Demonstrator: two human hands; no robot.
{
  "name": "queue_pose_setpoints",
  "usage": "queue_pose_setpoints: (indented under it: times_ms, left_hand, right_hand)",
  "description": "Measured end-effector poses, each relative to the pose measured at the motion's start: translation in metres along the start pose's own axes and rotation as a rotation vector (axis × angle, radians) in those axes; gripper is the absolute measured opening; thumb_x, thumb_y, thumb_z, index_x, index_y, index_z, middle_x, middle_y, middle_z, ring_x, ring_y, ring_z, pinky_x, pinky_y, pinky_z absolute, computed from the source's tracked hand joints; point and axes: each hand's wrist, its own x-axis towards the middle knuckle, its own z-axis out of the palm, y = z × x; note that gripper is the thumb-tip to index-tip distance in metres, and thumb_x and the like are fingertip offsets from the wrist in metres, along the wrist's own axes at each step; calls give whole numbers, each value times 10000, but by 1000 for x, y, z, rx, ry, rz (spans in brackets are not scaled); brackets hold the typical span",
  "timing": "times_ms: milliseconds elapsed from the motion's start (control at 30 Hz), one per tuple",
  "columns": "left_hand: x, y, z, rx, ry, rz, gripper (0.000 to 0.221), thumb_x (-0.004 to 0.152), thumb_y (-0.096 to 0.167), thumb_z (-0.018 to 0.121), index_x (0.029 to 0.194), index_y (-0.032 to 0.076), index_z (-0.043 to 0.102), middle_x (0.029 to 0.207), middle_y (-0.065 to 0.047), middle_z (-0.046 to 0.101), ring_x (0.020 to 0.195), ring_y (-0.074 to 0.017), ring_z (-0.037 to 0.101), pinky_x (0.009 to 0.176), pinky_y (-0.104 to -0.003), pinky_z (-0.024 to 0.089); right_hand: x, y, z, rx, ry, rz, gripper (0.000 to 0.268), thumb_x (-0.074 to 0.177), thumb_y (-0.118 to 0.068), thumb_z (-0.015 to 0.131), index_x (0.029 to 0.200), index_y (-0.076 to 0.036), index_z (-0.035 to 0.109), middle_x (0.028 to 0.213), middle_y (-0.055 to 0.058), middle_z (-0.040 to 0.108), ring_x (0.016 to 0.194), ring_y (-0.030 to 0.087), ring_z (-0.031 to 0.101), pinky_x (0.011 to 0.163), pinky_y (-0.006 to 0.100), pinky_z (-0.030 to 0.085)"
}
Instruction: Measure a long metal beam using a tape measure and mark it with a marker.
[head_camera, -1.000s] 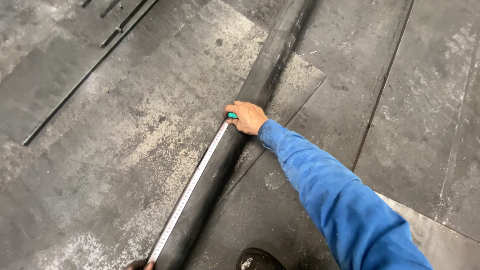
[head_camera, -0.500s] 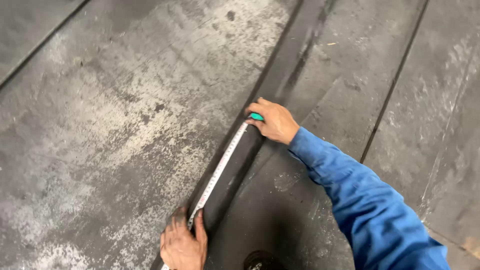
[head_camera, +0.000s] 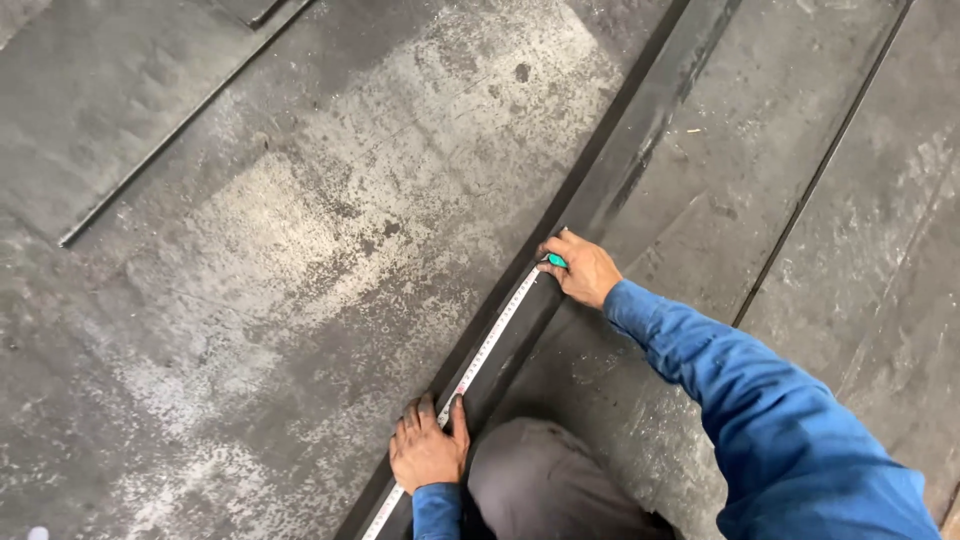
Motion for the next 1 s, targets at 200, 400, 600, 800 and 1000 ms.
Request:
queue_pose_setpoints:
  times_ms: [200, 400, 600, 800, 1000]
  left_hand:
    - [-3, -4, -2, 32, -46, 20, 549, 911, 598, 565, 1132, 125, 736, 1129, -60, 746, 896, -276, 701, 760, -376, 535]
    - [-13, -14, 1, 29, -59, 58, 513, 932, 560, 550, 1170, 135, 714, 1099, -58, 745, 899, -262, 693, 772, -375, 525]
    - [-15, -16, 4, 48, -84, 66, 496, 911, 559, 574, 1174, 162, 714, 1087, -48, 736, 866, -265, 680, 734, -383, 518]
    - [-8, -13, 21, 70, -14, 48, 519, 878, 572, 594, 1183, 170, 715, 1083, -52, 731, 887, -279, 689, 743, -401, 531]
    - [-15, -19, 32, 138, -27, 11, 562, 837, 585, 604, 1205, 178, 728, 1061, -64, 738, 866, -298, 702, 749, -401, 542]
  right_hand:
    - [5, 8, 7, 4, -77, 26, 160, 890, -166, 737, 1028, -162, 657, 942, 71, 587, 806, 292, 626, 744, 419, 518]
    - [8, 32, 24, -67, -119, -43, 209, 867, -114, 710, 1052, -159, 624, 924, 116, 617, 794, 355, 626, 782, 458, 525]
    - [9, 26, 24, -74, -198, -34, 209, 853, -140, 724, 1023, -191, 613, 901, 74, 604, 799, 325, 640, 725, 448, 536]
    - [16, 35, 32, -87, -147, -43, 221, 856, -167, 729, 1037, -202, 606, 925, 84, 581, 745, 339, 634, 662, 464, 538]
    - [11, 18, 22, -30, -190, 14, 300, 812, -42, 665, 1056, -200, 594, 909, 74, 549, 697, 329, 621, 628, 458, 533]
